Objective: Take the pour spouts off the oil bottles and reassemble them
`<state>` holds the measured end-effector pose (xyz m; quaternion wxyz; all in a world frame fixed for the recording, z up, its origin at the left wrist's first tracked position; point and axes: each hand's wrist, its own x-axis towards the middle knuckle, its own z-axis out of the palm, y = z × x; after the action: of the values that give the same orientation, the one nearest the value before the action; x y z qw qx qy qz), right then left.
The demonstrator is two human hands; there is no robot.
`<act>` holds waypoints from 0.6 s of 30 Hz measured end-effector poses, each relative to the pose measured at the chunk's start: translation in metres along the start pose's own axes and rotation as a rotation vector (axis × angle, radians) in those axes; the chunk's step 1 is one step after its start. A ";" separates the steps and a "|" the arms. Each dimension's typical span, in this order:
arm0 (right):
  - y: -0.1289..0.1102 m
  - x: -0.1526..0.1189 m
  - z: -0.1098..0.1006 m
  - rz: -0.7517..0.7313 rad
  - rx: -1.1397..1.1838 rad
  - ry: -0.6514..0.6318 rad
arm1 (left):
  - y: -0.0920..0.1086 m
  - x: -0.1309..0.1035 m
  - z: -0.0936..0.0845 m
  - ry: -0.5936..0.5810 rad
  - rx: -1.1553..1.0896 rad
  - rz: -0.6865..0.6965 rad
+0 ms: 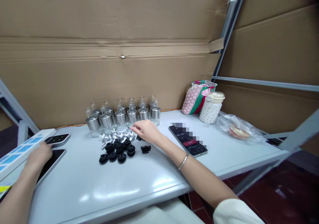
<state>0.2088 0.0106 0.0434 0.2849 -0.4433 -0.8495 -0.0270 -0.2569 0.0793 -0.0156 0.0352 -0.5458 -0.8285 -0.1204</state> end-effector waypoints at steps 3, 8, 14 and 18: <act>0.001 0.000 -0.001 -0.008 0.000 0.007 | 0.002 0.002 -0.002 -0.059 0.061 -0.075; 0.004 0.000 0.003 -0.031 0.013 0.046 | 0.005 -0.005 -0.007 -0.074 0.082 -0.095; 0.006 0.000 0.006 -0.030 0.034 0.071 | 0.012 -0.016 -0.014 -0.075 0.083 -0.132; 0.005 0.000 0.002 0.010 0.017 0.047 | 0.016 -0.015 -0.019 -0.145 0.089 -0.187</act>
<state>0.2121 0.0142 0.0409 0.3088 -0.4444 -0.8404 -0.0289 -0.2377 0.0674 0.0022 -0.0118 -0.4713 -0.8807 -0.0463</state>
